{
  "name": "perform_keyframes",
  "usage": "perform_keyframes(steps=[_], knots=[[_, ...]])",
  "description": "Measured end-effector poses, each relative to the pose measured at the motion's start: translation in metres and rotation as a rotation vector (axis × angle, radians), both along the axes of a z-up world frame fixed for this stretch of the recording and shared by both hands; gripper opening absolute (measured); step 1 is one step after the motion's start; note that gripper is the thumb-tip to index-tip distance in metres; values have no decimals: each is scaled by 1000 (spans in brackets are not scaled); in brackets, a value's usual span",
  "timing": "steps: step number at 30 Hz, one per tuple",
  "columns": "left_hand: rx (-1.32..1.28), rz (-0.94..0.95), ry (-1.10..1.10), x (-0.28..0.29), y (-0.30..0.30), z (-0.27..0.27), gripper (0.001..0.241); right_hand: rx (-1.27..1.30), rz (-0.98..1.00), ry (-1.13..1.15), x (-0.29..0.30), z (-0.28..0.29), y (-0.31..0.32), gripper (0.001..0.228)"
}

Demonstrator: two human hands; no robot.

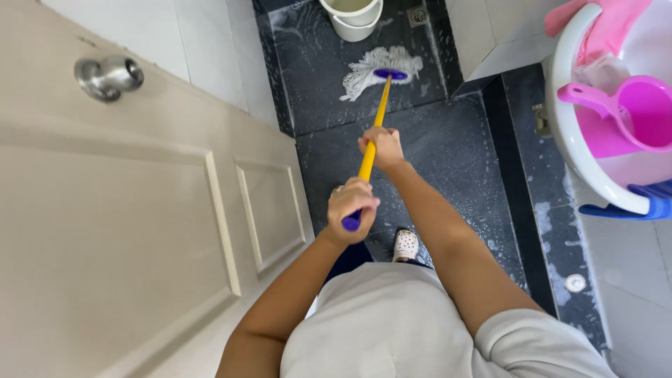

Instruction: The person mops the bathroom floor using a mop and bucket. They repeatedly dip the mop into the bucket, wring it out, and mop the tiled floor. The person also refills the bucket with water from a shower head.

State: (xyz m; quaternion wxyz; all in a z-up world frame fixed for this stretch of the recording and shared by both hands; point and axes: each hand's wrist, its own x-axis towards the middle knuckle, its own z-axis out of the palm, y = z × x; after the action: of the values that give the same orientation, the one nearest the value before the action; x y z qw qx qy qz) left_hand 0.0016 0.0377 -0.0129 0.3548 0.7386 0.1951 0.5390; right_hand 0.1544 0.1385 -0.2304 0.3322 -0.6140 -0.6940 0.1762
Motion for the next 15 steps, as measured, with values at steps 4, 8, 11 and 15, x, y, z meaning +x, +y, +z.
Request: perform_keyframes(steps=[4, 8, 11, 15], knots=[[-56, -12, 32, -9, 64, -41, 17, -119, -32, 89, 5, -11, 56, 21], [-103, 11, 86, -12, 128, -67, 15, -113, -99, 86, -6, -11, 90, 27], [-66, -33, 141, -4, 164, -54, 14, -26, -157, 135, -5, -25, 117, 25], [-80, -230, 216, -2, 171, -2, 11, 126, -132, 96, 2, 43, 100, 24]])
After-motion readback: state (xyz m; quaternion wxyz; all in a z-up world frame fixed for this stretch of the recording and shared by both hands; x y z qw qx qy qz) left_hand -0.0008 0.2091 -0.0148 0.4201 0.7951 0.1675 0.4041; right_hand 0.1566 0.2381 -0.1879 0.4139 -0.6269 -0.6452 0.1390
